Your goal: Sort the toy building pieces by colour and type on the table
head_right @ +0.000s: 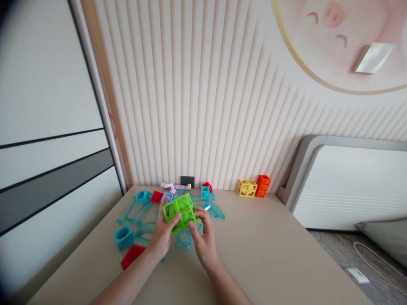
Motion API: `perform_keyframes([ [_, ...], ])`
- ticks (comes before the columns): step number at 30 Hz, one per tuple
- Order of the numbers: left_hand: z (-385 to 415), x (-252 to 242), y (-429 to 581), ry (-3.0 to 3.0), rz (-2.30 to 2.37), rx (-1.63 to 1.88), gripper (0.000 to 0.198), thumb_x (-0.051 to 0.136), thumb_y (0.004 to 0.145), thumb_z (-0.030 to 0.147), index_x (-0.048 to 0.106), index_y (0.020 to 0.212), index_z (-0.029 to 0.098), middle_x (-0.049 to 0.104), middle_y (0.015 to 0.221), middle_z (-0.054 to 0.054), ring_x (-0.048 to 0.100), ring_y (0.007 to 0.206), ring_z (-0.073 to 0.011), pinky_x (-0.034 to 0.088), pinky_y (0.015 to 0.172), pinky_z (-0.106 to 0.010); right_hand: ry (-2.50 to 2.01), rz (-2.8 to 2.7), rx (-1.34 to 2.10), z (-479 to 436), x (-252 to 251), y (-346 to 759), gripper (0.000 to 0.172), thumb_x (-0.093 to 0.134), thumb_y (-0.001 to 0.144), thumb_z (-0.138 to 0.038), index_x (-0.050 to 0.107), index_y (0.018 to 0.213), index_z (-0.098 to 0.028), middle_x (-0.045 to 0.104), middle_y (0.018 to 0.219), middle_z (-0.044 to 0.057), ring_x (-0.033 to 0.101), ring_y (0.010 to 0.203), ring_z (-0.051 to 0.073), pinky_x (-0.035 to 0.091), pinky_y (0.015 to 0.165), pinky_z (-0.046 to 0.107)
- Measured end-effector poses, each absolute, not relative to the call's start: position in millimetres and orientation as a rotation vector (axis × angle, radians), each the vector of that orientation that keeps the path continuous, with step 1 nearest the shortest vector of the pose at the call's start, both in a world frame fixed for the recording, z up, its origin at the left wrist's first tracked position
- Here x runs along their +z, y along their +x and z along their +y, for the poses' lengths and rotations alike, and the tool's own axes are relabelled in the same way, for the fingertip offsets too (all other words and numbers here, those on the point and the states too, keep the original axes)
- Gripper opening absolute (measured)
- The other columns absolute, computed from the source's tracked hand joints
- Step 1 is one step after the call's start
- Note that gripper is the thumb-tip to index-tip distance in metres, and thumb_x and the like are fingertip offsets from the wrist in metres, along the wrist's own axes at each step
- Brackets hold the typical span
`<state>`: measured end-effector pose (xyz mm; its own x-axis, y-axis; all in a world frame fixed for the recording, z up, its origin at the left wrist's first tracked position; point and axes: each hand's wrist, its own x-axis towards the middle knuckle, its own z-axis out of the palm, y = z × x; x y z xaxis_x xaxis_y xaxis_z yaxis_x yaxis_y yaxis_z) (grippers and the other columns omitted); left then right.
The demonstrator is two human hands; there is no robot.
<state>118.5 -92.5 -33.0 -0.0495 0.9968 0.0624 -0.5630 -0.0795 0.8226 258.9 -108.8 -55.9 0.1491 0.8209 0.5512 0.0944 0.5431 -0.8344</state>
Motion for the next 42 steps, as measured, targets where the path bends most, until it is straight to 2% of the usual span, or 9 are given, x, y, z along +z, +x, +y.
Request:
perform_keyframes([
  [6,-95,-33,118,0.834,0.737,1.481,0.098,0.085,0.071,0.036,0.029,0.15,0.035,0.066,0.126,-0.006,0.068,0.109,-0.0244,0.057,0.09,-0.037,-0.817,-1.262,0.772,-109,-58,256,0.04,0.061,0.094,-0.043,0.055,0.13,-0.028,0.061,0.133,0.009,0.057,0.124,0.026,0.046,0.105,0.042],
  [10,-97,-36,116,0.969,0.728,1.416,0.1,0.086,0.068,0.037,0.03,0.15,0.033,0.068,0.122,-0.006,0.069,0.107,-0.0261,0.057,0.09,-0.038,-0.822,-1.192,0.899,-112,-57,256,0.049,0.061,0.093,-0.047,0.051,0.137,-0.029,0.063,0.133,0.009,0.061,0.122,0.026,0.051,0.1,0.042],
  [16,-98,-40,116,1.072,0.643,1.303,0.1,0.084,0.074,0.032,0.021,0.153,0.032,0.067,0.123,-0.008,0.068,0.11,-0.0267,0.055,0.094,-0.039,-0.926,-1.157,0.825,-113,-57,257,0.049,0.067,0.088,-0.046,0.057,0.131,-0.025,0.066,0.127,0.009,0.062,0.118,0.028,0.052,0.099,0.043],
  [20,-98,-40,115,1.065,0.663,1.292,0.097,0.083,0.075,0.032,0.024,0.151,0.032,0.067,0.124,-0.008,0.067,0.111,-0.0273,0.055,0.094,-0.04,-0.944,-1.153,0.805,-111,-59,257,0.05,0.069,0.087,-0.046,0.058,0.131,-0.025,0.066,0.127,0.009,0.062,0.117,0.028,0.051,0.1,0.044],
  [27,-101,-34,117,1.008,0.64,1.276,0.102,0.085,0.073,0.033,0.021,0.153,0.034,0.068,0.122,-0.007,0.069,0.109,-0.0263,0.055,0.094,-0.039,-0.934,-1.16,0.838,-113,-57,256,0.053,0.066,0.089,-0.046,0.053,0.136,-0.026,0.066,0.128,0.01,0.063,0.117,0.028,0.054,0.095,0.042],
  [33,-101,-34,117,1.015,0.639,1.304,0.104,0.086,0.071,0.03,0.021,0.152,0.035,0.067,0.122,-0.006,0.068,0.109,-0.0261,0.055,0.095,-0.039,-0.947,-1.211,0.769,-113,-57,257,0.052,0.066,0.09,-0.044,0.054,0.137,-0.026,0.063,0.133,0.009,0.059,0.122,0.027,0.05,0.102,0.042],
  [38,-103,-34,114,1.063,0.683,1.355,0.1,0.087,0.069,0.028,0.028,0.149,0.037,0.062,0.121,-0.005,0.069,0.104,-0.0248,0.058,0.089,-0.037,-0.906,-1.238,0.779,-113,-60,258,0.051,0.066,0.09,-0.043,0.055,0.137,-0.026,0.06,0.139,0.009,0.056,0.128,0.028,0.047,0.107,0.044],
  [42,-106,-29,113,1.084,0.689,1.37,0.104,0.089,0.066,0.026,0.027,0.15,0.039,0.06,0.117,-0.004,0.069,0.104,-0.0247,0.058,0.088,-0.036,-0.889,-1.249,0.783,-114,-62,259,0.051,0.066,0.09,-0.042,0.055,0.137,-0.027,0.059,0.14,0.008,0.054,0.13,0.028,0.045,0.109,0.045],
])
